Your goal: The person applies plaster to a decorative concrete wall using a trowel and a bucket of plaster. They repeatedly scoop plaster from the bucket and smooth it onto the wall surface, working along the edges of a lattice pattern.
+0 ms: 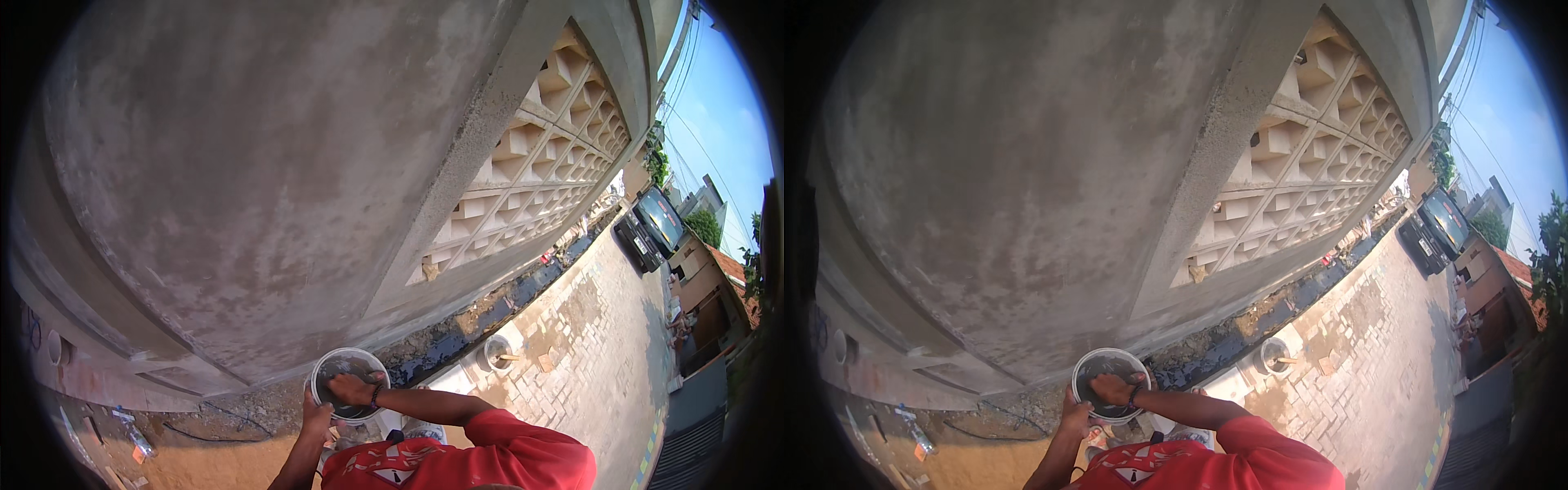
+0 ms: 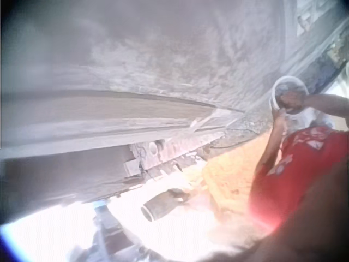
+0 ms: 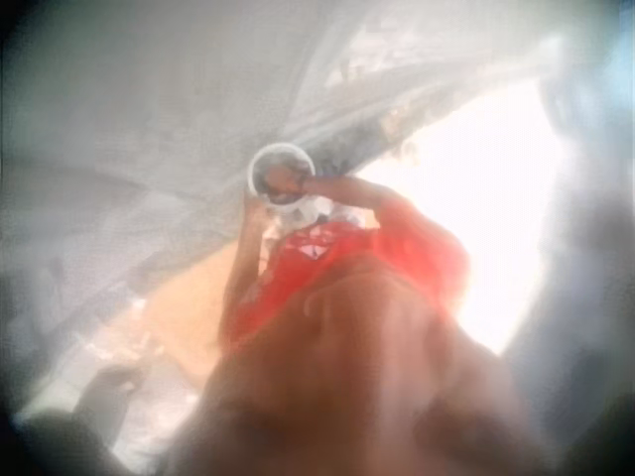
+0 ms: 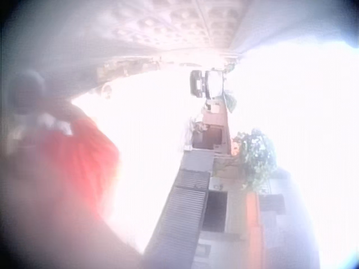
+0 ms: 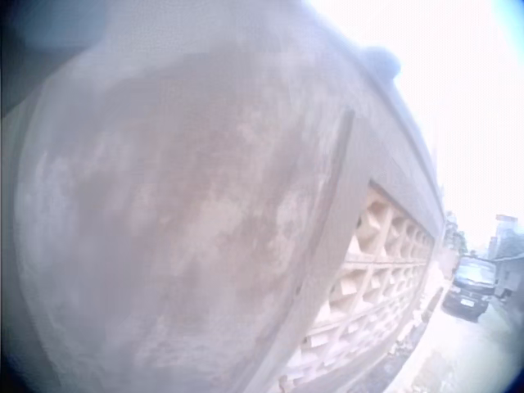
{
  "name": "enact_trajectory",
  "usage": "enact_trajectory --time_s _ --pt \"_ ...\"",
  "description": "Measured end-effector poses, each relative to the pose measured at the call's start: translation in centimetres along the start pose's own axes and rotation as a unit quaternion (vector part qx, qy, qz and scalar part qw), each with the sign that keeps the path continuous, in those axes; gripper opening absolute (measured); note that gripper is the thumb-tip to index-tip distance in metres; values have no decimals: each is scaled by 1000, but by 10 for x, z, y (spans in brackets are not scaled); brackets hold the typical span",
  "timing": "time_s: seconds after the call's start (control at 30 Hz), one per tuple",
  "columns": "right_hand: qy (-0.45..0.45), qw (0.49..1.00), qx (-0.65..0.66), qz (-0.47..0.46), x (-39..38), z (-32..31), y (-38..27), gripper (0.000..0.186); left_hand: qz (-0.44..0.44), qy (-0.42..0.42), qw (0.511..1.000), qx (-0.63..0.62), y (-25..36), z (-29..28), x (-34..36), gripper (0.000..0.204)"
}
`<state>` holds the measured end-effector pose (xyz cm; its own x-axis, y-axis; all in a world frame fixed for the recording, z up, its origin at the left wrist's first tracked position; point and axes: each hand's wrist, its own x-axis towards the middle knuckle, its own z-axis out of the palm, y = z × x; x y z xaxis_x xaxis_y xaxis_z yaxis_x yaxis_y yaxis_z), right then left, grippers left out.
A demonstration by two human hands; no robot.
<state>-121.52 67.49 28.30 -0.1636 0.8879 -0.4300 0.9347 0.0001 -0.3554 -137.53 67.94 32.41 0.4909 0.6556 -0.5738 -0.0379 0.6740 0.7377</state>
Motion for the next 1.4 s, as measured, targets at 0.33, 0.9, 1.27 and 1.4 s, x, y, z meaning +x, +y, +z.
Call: enact_trajectory --time_s 0.33,0.9,1.27,1.4 --pt "194 962 192 -8 -95 -77 32 44 -56 10 998 36 8 3 17 65" --pt "583 512 -629 62 -342 -633 -149 50 -51 -25 998 26 -57 -52 63 68" --pt "533 610 -584 52 -314 -684 -164 34 -85 -11 996 35 -46 -63 52 68" --pt "507 518 -670 162 -315 -676 -140 40 -105 38 993 48 -24 -55 40 70"
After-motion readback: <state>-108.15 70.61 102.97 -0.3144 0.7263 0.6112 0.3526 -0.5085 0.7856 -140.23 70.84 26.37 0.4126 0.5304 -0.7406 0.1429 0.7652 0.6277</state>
